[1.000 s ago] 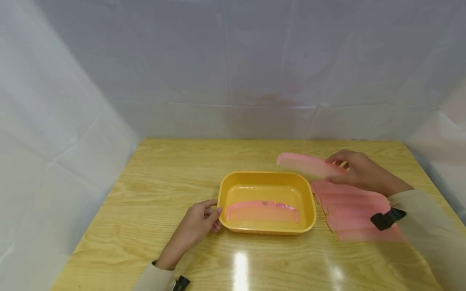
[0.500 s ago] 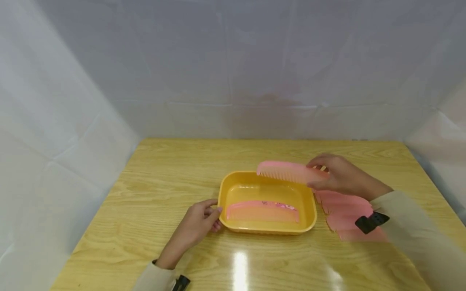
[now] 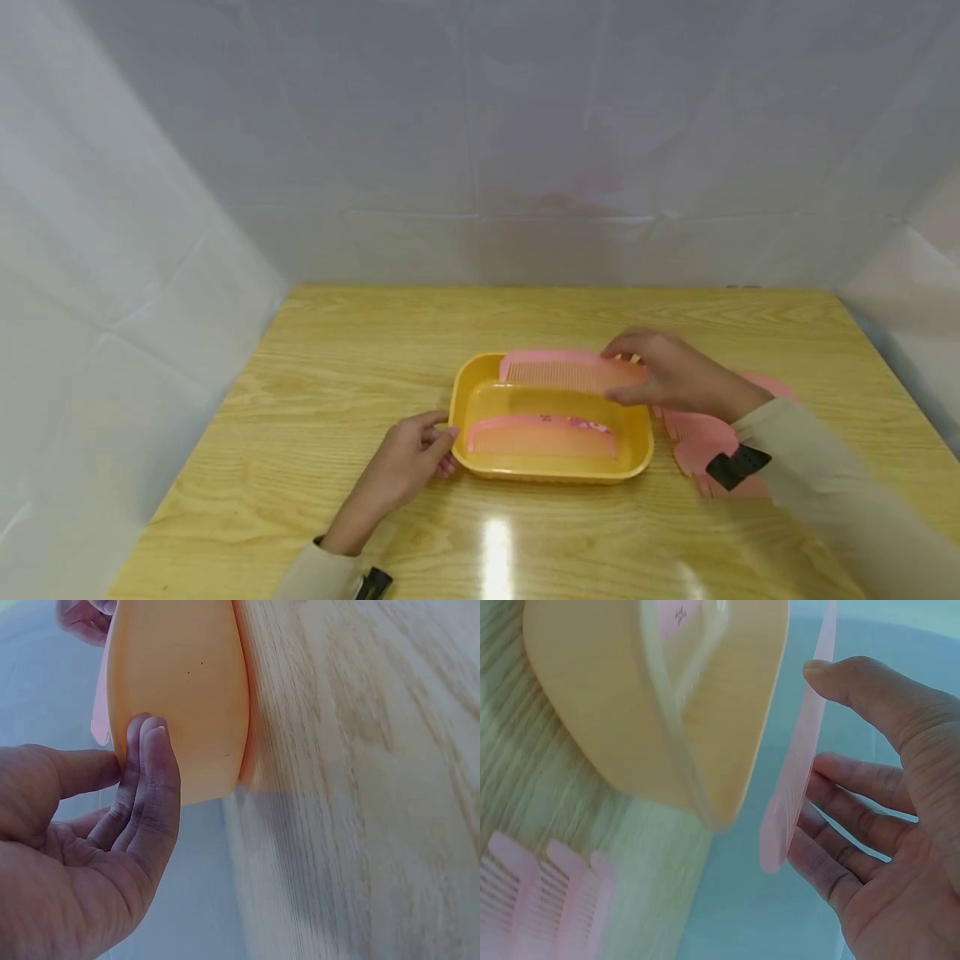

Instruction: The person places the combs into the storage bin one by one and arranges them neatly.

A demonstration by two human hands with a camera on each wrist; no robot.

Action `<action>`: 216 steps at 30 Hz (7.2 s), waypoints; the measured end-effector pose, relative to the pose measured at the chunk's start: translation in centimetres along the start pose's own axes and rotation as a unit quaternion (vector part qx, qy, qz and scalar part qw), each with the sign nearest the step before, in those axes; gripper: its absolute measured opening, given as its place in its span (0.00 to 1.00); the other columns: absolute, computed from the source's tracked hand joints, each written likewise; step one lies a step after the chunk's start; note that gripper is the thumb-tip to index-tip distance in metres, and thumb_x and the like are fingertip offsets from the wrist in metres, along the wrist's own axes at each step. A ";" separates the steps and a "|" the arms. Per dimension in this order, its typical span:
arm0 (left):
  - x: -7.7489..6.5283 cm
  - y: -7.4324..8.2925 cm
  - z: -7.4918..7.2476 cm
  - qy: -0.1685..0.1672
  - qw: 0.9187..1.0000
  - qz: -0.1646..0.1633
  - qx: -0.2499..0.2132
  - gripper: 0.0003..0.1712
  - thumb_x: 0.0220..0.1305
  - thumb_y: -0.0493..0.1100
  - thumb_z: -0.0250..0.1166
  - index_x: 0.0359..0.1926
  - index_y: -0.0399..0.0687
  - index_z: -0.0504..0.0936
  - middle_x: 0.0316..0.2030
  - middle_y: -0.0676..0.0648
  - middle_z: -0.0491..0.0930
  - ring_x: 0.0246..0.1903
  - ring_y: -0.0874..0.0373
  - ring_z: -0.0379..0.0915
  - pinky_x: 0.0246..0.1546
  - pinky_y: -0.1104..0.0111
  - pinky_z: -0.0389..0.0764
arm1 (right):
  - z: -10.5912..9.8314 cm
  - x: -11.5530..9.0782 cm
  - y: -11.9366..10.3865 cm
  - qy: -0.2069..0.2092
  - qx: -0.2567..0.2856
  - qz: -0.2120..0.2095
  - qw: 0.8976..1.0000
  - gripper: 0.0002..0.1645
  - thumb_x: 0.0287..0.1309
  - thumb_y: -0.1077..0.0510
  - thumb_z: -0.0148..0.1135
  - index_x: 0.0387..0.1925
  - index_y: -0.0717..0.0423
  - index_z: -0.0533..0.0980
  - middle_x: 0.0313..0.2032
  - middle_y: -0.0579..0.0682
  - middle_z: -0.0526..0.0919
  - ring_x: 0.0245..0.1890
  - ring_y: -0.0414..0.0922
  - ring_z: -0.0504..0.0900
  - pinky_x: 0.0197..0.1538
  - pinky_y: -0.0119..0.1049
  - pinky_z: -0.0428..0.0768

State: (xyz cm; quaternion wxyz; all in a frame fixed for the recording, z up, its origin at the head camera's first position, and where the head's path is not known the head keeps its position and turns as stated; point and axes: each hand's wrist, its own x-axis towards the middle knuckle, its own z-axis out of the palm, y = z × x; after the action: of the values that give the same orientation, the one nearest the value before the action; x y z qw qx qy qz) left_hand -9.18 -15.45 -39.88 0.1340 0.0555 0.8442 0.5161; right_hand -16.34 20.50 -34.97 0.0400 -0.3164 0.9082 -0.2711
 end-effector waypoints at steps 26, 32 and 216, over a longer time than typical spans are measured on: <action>0.1 -0.2 -0.3 -0.006 1.000 0.004 -0.005 0.25 0.76 0.38 0.58 0.67 0.26 0.70 0.30 0.46 0.84 0.28 0.52 0.82 0.29 0.62 0.88 | 4.8 1.8 -1.8 -0.075 0.013 0.021 0.997 0.28 0.57 0.49 0.75 0.54 0.62 0.80 0.55 0.57 0.80 0.52 0.54 0.80 0.54 0.52 0.83; 0.1 -0.1 -0.3 -0.003 1.000 0.002 -0.004 0.25 0.76 0.38 0.58 0.67 0.27 0.70 0.29 0.46 0.83 0.28 0.55 0.82 0.29 0.62 0.88 | 5.9 2.0 -1.8 -0.077 -0.015 0.007 0.997 0.27 0.55 0.50 0.77 0.50 0.64 0.81 0.52 0.57 0.81 0.49 0.53 0.81 0.52 0.49 0.83; -0.1 -0.1 -0.3 0.000 1.000 0.006 -0.008 0.25 0.77 0.37 0.57 0.67 0.25 0.69 0.28 0.46 0.83 0.27 0.54 0.82 0.29 0.62 0.87 | -2.9 -10.3 13.4 0.031 0.041 0.181 0.982 0.29 0.57 0.53 0.76 0.54 0.68 0.80 0.51 0.62 0.82 0.47 0.50 0.79 0.40 0.32 0.82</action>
State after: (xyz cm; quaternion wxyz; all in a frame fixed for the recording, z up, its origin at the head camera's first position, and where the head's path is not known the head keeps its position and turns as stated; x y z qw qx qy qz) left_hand -9.14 -15.79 -39.80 0.1311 0.0596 0.8396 0.5238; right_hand -16.22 36.74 -40.45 0.0733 -0.1360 0.9393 -0.3064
